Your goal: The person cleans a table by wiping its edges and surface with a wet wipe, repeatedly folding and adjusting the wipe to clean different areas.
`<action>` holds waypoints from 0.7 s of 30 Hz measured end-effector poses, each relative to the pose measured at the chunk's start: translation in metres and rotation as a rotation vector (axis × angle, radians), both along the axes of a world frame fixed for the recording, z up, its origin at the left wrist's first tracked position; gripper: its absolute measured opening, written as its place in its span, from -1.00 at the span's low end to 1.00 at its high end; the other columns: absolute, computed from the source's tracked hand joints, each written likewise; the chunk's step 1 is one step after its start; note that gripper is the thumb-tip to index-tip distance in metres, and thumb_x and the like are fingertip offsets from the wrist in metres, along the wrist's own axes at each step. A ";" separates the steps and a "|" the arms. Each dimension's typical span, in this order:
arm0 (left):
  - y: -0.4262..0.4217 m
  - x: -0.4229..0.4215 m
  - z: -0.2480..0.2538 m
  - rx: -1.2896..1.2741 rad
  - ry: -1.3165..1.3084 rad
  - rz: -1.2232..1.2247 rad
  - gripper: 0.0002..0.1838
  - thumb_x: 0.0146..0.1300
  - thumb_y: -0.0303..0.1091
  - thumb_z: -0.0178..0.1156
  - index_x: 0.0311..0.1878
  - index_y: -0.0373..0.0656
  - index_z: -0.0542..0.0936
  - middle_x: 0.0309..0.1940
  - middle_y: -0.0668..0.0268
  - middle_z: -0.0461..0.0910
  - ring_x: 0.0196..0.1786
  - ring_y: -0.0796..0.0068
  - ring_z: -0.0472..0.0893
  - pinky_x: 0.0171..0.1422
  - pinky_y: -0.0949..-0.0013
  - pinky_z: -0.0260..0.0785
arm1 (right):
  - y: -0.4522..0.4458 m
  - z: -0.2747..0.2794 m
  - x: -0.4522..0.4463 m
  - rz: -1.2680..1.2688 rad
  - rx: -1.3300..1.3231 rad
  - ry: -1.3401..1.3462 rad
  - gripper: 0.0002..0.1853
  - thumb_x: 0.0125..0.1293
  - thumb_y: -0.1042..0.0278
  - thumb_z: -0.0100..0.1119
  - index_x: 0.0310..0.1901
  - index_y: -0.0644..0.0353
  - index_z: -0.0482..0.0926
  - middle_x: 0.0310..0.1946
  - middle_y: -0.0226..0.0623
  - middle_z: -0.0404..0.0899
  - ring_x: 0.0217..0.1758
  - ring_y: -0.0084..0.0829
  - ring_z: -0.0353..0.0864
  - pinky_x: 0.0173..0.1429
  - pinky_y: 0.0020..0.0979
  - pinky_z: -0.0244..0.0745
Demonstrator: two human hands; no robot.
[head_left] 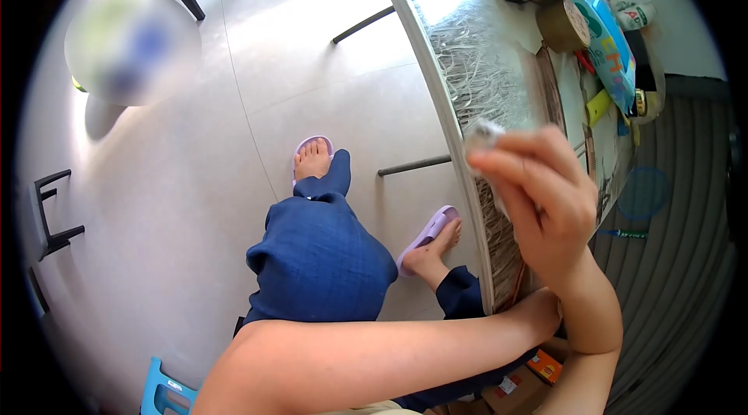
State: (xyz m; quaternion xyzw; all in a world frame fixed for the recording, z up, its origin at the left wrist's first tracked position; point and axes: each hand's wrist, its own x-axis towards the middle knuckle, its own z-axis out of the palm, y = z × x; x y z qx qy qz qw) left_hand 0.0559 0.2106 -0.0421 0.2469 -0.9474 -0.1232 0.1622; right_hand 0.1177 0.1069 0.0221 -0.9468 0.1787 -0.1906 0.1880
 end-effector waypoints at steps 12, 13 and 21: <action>-0.002 -0.004 0.000 0.002 0.005 0.010 -0.76 0.32 -0.25 0.14 -0.07 0.10 0.77 -0.02 0.47 0.70 0.10 0.36 0.59 0.31 0.23 0.23 | 0.001 0.004 0.006 -0.046 0.038 -0.008 -0.84 0.15 0.64 0.33 -0.23 0.26 0.72 -0.29 -0.19 0.61 -0.29 -0.25 0.62 -0.23 -0.36 0.52; -0.002 -0.005 0.000 0.001 0.007 0.011 -0.76 0.33 -0.25 0.14 -0.07 0.10 0.77 -0.02 0.47 0.70 0.10 0.36 0.59 0.31 0.23 0.23 | 0.008 0.008 -0.002 -0.052 0.083 0.019 -0.84 0.14 0.64 0.33 -0.22 0.27 0.72 -0.29 -0.19 0.61 -0.29 -0.25 0.62 -0.23 -0.36 0.52; -0.006 -0.012 0.008 -0.012 0.034 0.018 -0.75 0.33 -0.26 0.14 -0.06 0.10 0.76 -0.01 0.47 0.69 0.11 0.36 0.59 0.31 0.23 0.23 | -0.008 -0.006 0.013 -0.031 -0.014 -0.024 -0.84 0.17 0.63 0.32 -0.20 0.23 0.73 -0.30 -0.21 0.62 -0.34 -0.26 0.62 -0.27 -0.39 0.49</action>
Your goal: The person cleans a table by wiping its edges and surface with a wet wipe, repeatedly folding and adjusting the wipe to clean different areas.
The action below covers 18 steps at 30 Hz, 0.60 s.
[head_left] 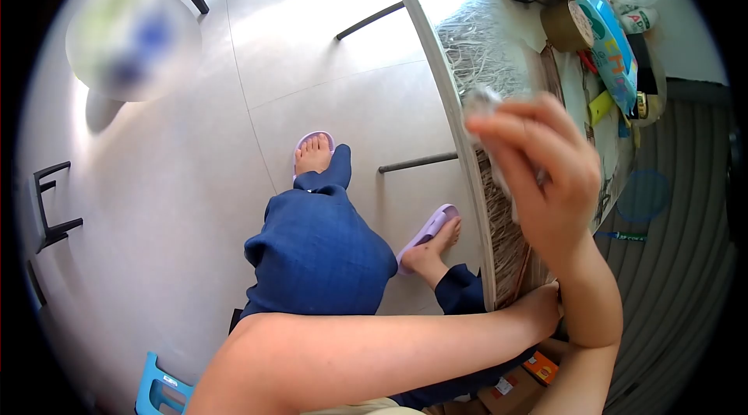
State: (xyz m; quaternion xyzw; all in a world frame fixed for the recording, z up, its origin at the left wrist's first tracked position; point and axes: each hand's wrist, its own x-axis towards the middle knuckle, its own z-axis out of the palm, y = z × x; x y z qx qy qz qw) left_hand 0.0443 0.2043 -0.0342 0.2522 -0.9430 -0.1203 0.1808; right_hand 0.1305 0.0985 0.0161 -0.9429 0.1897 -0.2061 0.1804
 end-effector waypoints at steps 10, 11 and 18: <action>0.004 0.019 -0.012 0.031 -0.014 0.026 -0.75 0.33 -0.26 0.14 -0.04 0.11 0.76 0.01 0.47 0.69 0.12 0.37 0.58 0.32 0.23 0.23 | 0.017 0.014 -0.003 -0.133 0.205 0.062 -0.85 0.23 0.64 0.29 -0.20 0.24 0.74 -0.34 -0.24 0.60 -0.37 -0.40 0.61 -0.31 -0.45 0.47; 0.005 0.022 -0.012 0.032 -0.014 0.027 -0.75 0.33 -0.26 0.14 -0.04 0.11 0.76 0.01 0.47 0.69 0.12 0.37 0.58 0.32 0.23 0.23 | 0.022 0.017 -0.011 -0.133 0.205 0.064 -0.85 0.23 0.64 0.29 -0.20 0.24 0.74 -0.34 -0.24 0.60 -0.37 -0.40 0.61 -0.31 -0.45 0.47; 0.004 0.010 -0.006 0.024 -0.013 0.006 -0.75 0.34 -0.26 0.14 -0.03 0.11 0.76 0.03 0.47 0.69 0.13 0.37 0.58 0.32 0.23 0.23 | 0.015 0.013 -0.001 -0.148 0.219 0.097 -0.83 0.19 0.67 0.32 -0.19 0.24 0.75 -0.34 -0.25 0.60 -0.38 -0.43 0.59 -0.35 -0.50 0.42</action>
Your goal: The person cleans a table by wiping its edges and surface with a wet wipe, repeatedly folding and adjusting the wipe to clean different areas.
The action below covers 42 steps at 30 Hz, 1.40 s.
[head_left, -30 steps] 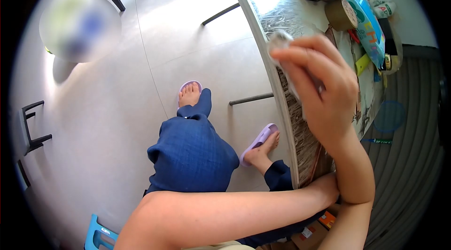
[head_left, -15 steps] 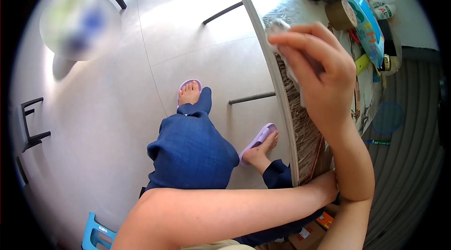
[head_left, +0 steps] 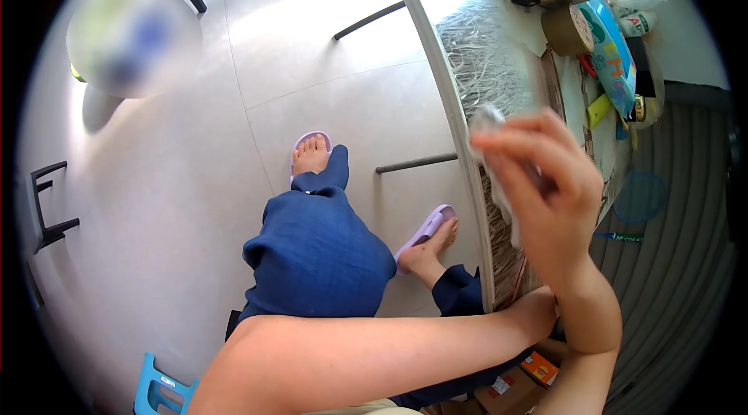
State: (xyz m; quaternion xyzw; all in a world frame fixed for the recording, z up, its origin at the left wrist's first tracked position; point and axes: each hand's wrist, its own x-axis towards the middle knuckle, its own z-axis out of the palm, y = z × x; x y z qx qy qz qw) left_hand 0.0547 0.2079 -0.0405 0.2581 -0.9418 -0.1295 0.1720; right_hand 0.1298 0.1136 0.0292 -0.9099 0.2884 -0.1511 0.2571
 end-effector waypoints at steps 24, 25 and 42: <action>0.003 -0.021 0.016 -0.014 0.053 -0.019 -0.74 0.35 -0.26 0.13 0.01 0.12 0.75 0.07 0.48 0.67 0.16 0.37 0.57 0.33 0.22 0.23 | -0.006 -0.008 0.021 -0.079 0.052 -0.061 -0.78 0.29 0.69 0.24 -0.09 0.27 0.75 -0.33 -0.36 0.60 -0.32 -0.69 0.48 -0.33 -0.64 0.25; 0.003 -0.022 0.016 -0.017 0.056 -0.018 -0.73 0.35 -0.26 0.13 0.01 0.12 0.75 0.07 0.48 0.67 0.16 0.37 0.57 0.33 0.22 0.23 | -0.005 -0.010 0.022 -0.083 0.055 -0.087 -0.78 0.29 0.68 0.24 -0.08 0.27 0.75 -0.32 -0.36 0.61 -0.32 -0.69 0.49 -0.32 -0.64 0.27; 0.005 -0.021 0.010 -0.017 0.028 -0.025 -0.73 0.36 -0.26 0.13 0.03 0.12 0.74 0.11 0.48 0.66 0.19 0.37 0.56 0.34 0.22 0.24 | -0.011 -0.012 0.019 -0.071 -0.020 -0.125 -0.88 0.26 0.53 0.27 -0.22 0.23 0.76 -0.41 -0.22 0.62 -0.39 -0.35 0.61 -0.26 -0.37 0.44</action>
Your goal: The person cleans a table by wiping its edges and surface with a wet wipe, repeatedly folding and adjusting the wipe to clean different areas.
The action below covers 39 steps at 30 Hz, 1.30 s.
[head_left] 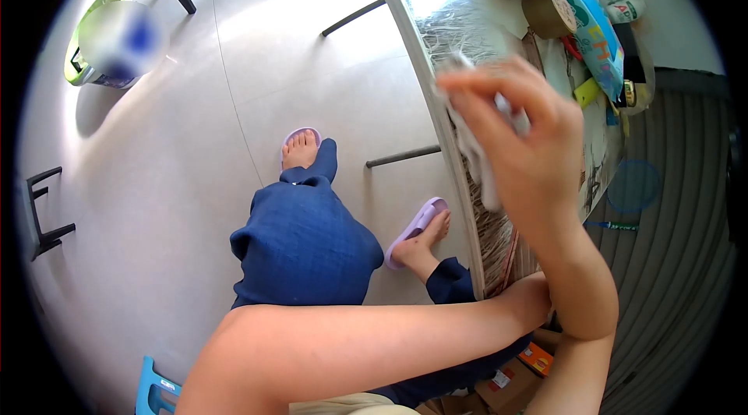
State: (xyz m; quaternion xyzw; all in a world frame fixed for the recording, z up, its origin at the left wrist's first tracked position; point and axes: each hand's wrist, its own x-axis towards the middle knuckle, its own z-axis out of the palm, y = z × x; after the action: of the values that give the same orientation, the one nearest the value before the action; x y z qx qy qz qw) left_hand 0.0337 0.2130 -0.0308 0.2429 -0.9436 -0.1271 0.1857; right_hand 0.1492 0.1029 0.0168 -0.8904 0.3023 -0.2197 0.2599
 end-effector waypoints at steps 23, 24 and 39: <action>-0.005 0.002 0.002 -0.004 -0.002 0.000 -0.71 0.37 -0.26 0.13 0.07 0.13 0.73 0.15 0.48 0.65 0.22 0.38 0.55 0.35 0.22 0.24 | -0.010 -0.005 0.046 -0.001 -0.032 -0.067 -0.91 0.27 0.48 0.30 -0.24 0.22 0.75 -0.37 -0.30 0.65 -0.33 -0.38 0.63 -0.17 -0.39 0.42; -0.004 0.003 0.001 -0.006 0.002 -0.002 -0.71 0.37 -0.26 0.13 0.07 0.13 0.73 0.15 0.48 0.65 0.22 0.38 0.55 0.35 0.22 0.24 | -0.013 -0.004 0.050 0.006 0.044 -0.131 -0.90 0.29 0.48 0.29 -0.21 0.24 0.74 -0.37 -0.29 0.66 -0.31 -0.42 0.65 -0.18 -0.43 0.45; -0.008 0.008 0.004 -0.015 0.017 -0.007 -0.70 0.37 -0.26 0.13 0.09 0.13 0.73 0.18 0.48 0.64 0.24 0.38 0.55 0.35 0.21 0.24 | -0.019 0.015 0.003 -0.119 0.847 -0.461 -0.82 0.46 0.47 0.15 -0.02 0.34 0.65 -0.16 -0.31 0.69 -0.14 -0.64 0.66 -0.06 -0.64 0.54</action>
State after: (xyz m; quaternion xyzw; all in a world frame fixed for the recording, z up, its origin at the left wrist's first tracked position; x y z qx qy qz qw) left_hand 0.0418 0.2053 -0.0270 0.2369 -0.9438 -0.1229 0.1952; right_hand 0.1520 0.0836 0.0316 -0.6156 0.3499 -0.2835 0.6466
